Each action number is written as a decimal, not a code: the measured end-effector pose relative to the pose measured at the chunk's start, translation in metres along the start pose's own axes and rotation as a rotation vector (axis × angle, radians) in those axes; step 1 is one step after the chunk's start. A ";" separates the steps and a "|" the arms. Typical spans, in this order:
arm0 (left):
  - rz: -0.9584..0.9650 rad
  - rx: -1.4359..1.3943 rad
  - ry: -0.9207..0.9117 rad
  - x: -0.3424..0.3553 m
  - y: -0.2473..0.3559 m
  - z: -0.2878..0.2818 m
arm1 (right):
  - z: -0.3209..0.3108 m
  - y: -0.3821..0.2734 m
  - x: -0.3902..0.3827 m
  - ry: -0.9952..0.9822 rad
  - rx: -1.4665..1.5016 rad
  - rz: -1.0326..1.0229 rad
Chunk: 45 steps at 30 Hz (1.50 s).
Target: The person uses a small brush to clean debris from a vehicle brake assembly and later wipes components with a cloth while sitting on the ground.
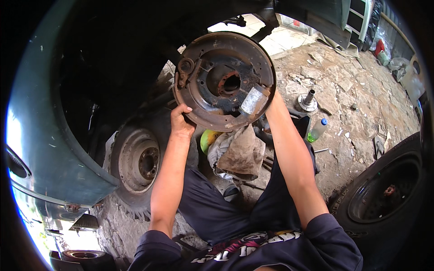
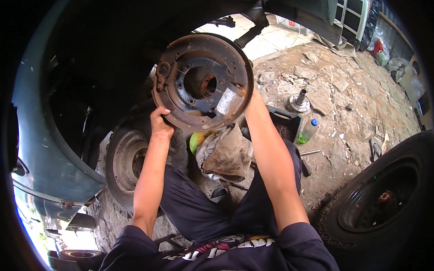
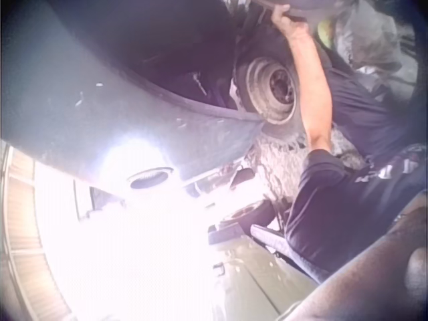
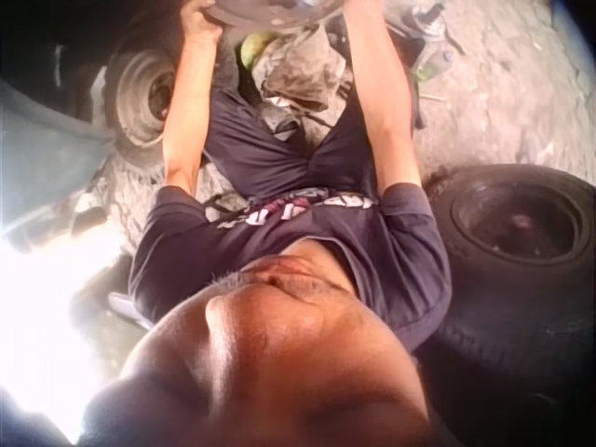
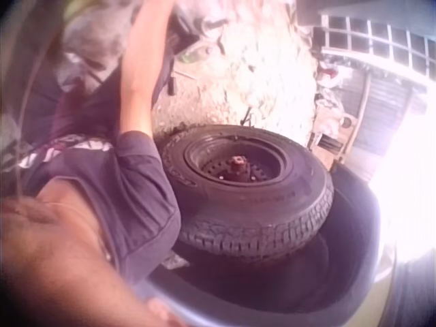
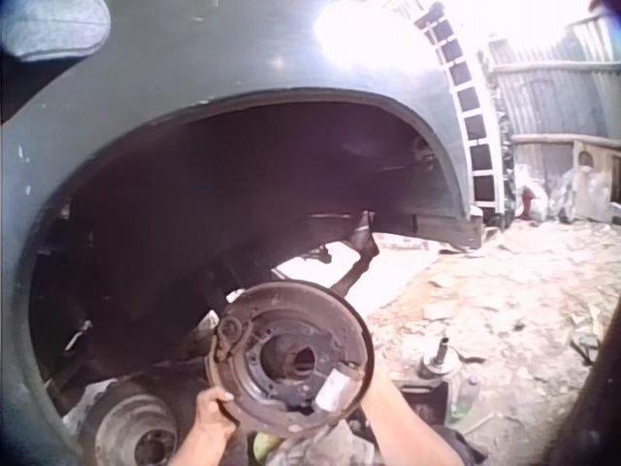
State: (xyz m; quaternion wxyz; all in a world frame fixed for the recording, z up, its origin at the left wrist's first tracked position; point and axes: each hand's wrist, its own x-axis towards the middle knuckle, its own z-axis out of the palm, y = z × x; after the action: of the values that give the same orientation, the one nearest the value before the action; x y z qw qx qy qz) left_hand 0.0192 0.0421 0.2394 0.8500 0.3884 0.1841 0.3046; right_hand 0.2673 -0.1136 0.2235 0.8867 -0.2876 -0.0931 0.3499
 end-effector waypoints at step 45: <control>0.099 -0.159 0.263 0.130 -0.031 0.015 | 0.024 -0.010 0.074 0.381 -0.440 -0.553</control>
State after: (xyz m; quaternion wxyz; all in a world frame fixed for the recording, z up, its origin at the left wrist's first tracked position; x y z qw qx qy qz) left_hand 0.1365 0.1040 0.2152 0.8305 0.2855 0.2497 0.4079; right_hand 0.3184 -0.0590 0.2459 0.8661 -0.4942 -0.0736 0.0103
